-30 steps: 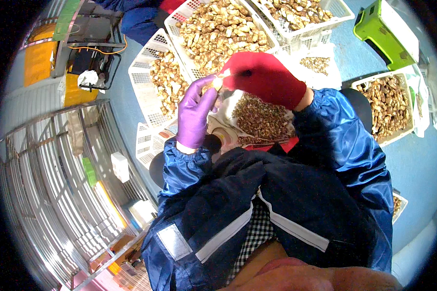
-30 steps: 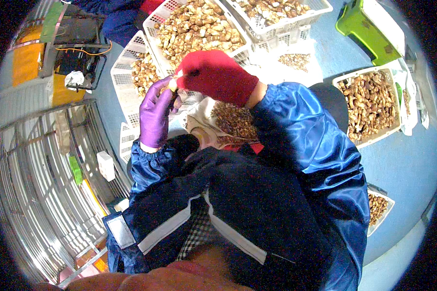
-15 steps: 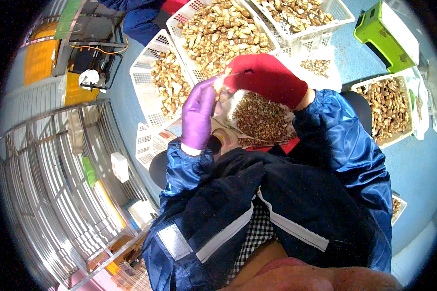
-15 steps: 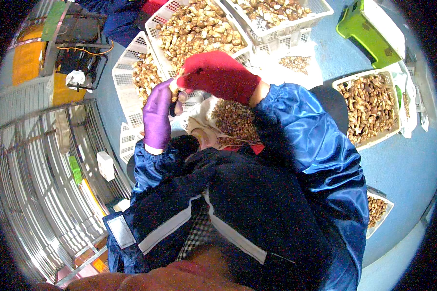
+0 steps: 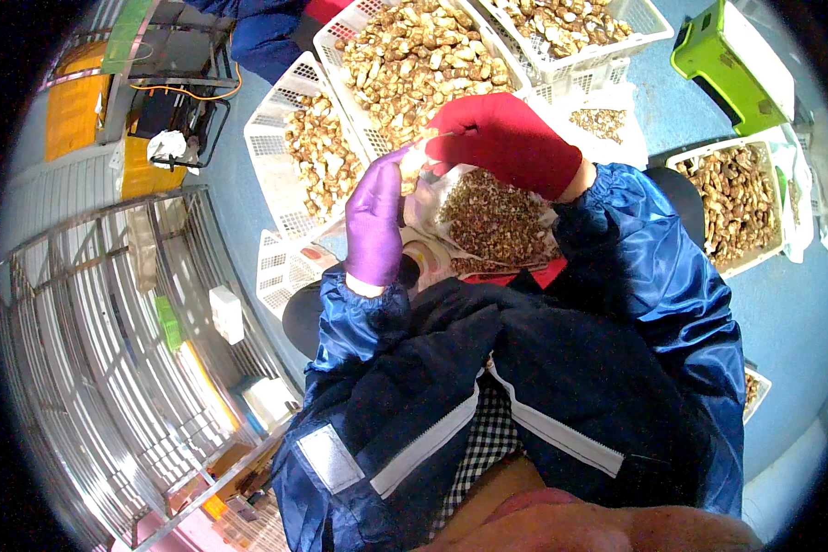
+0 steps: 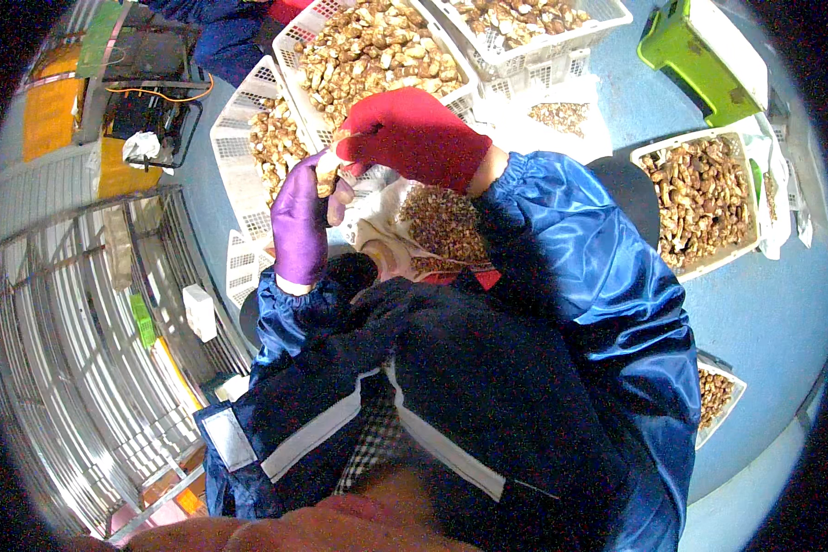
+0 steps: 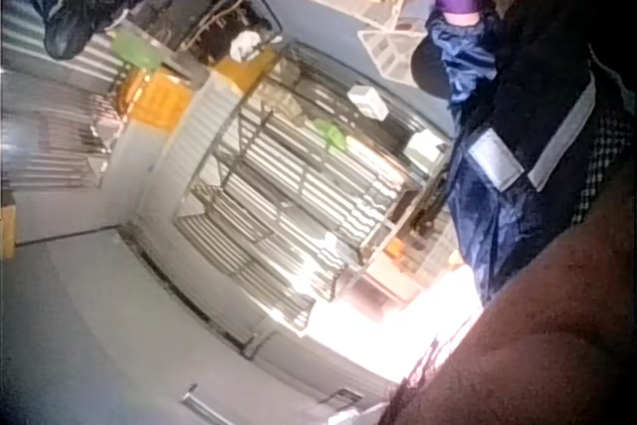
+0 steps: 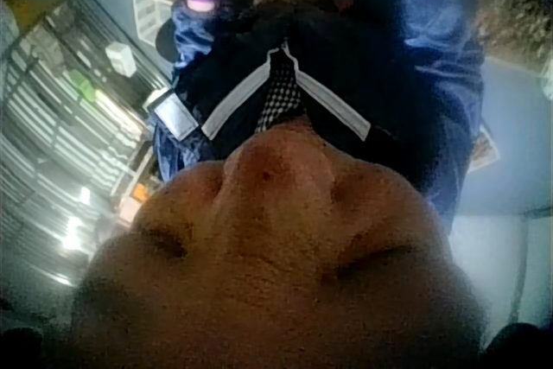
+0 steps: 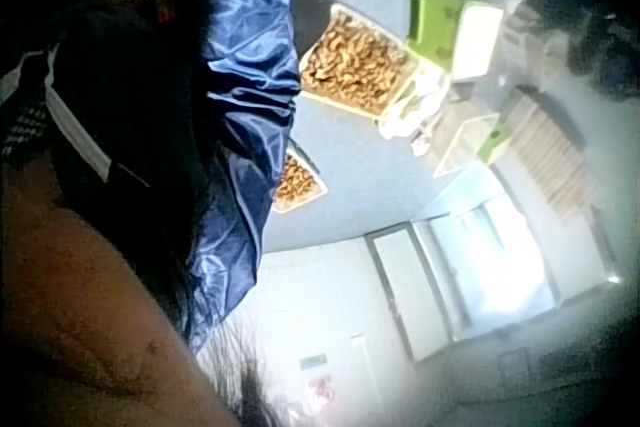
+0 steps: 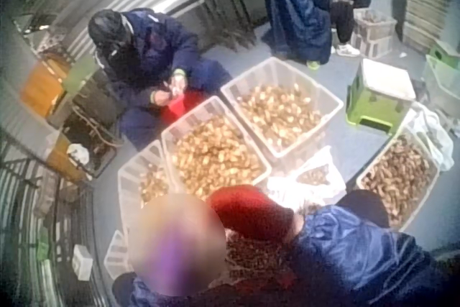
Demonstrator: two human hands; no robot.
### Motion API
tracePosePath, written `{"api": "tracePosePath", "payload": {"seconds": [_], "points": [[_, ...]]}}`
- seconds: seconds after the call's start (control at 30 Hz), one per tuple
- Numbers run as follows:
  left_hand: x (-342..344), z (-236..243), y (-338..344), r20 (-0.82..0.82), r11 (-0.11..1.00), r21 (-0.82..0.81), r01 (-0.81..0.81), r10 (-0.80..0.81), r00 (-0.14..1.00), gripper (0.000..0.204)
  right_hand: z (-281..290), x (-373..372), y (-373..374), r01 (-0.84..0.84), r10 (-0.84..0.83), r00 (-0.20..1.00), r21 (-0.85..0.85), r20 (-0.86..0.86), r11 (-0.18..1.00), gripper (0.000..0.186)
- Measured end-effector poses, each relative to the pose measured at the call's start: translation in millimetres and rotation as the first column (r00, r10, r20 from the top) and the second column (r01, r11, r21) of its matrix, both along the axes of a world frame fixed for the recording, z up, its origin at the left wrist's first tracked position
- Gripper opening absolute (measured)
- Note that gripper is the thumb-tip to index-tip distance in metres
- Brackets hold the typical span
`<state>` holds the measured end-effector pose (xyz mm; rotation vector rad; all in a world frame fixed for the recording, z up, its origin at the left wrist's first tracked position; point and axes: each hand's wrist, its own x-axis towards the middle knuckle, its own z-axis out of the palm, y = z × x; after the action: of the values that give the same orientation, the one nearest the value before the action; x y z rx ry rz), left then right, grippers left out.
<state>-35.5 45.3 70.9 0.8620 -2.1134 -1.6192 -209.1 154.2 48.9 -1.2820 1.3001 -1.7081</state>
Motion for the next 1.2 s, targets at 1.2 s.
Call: {"api": "tracePosePath", "payload": {"seconds": [1.2], "points": [[-153.9,-148.3,-64.3,0.286,0.933,-0.141,0.332,-0.282,0.916,0.054,-20.1,22.0,21.4,0.155,0.119,0.738,0.339,-0.664,0.928,0.014]]}}
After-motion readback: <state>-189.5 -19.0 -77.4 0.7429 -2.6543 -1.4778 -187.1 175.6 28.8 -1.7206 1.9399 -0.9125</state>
